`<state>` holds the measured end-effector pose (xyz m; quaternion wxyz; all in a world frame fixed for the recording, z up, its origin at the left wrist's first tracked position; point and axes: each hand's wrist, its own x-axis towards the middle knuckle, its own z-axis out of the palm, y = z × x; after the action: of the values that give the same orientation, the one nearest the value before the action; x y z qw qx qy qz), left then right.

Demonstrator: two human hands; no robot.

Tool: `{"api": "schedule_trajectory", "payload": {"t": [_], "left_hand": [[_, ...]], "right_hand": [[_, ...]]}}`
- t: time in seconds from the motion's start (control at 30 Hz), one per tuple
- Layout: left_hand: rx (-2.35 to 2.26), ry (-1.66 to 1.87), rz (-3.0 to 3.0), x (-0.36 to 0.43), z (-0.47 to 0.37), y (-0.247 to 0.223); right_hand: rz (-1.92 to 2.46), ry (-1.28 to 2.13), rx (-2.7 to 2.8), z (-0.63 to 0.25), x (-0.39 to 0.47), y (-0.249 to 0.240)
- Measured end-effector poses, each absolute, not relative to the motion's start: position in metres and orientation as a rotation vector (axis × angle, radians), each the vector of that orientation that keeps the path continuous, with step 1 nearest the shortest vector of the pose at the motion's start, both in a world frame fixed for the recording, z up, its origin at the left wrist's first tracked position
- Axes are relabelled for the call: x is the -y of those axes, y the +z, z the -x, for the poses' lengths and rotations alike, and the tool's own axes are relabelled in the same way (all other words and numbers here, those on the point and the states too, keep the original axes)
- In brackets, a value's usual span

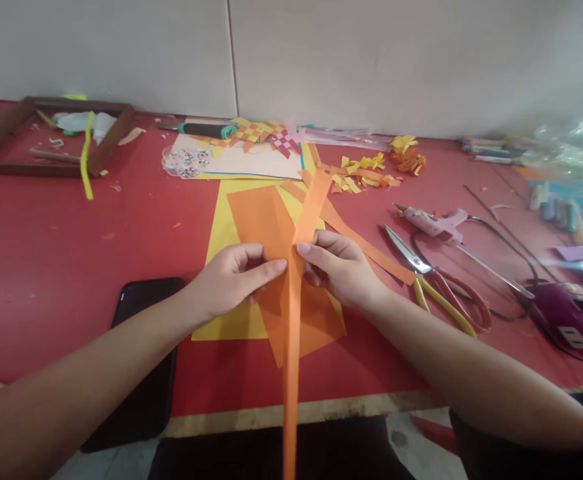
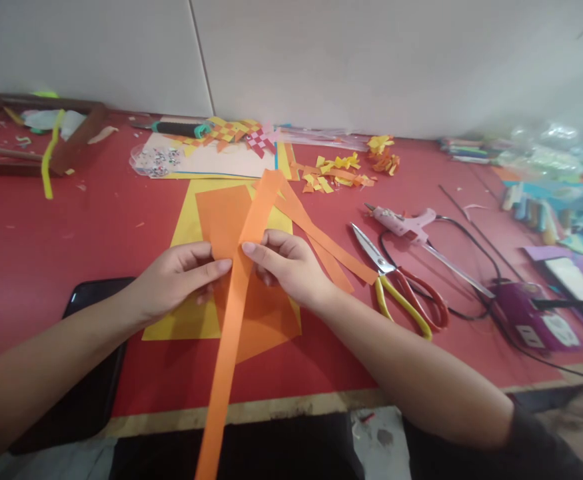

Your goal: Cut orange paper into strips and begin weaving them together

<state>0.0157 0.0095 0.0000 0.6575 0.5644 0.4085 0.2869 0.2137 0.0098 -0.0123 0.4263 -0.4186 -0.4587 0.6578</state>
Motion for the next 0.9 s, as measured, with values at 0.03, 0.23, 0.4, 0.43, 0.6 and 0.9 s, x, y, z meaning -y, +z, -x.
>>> {"api": "schedule_trajectory", "payload": {"t": [0.03,0.23,0.4,0.43,0.6,0.9], "left_hand": [[-0.941,0.650,-1.289,-0.0098,-0.0159,0.0011],[-1.046,0.684,-1.285,-0.0105,-0.0173,0.0042],[-1.065,0.701,-1.251,-0.0102,-0.0177,0.0011],[-1.064,0.706,-1.235,-0.0103,-0.0175,0.0001],[-1.032,0.758,-1.130,-0.0110,-0.0160,-0.0050],[-0.908,0.604,-1.214,-0.0082,-0.0178,0.0016]], "right_hand": [[1.030,1.656,1.158,-0.2138,-0.0096,-0.0122],[0.971,1.713,1.247,-0.2121,-0.0085,-0.0089],[0.995,1.698,1.258,-0.2121,-0.0088,-0.0092],[1.005,1.682,1.263,-0.2125,-0.0089,-0.0095],[1.015,1.644,1.219,-0.2140,-0.0098,-0.0101],[1.023,1.651,1.177,-0.2136,-0.0095,-0.0125]]}}
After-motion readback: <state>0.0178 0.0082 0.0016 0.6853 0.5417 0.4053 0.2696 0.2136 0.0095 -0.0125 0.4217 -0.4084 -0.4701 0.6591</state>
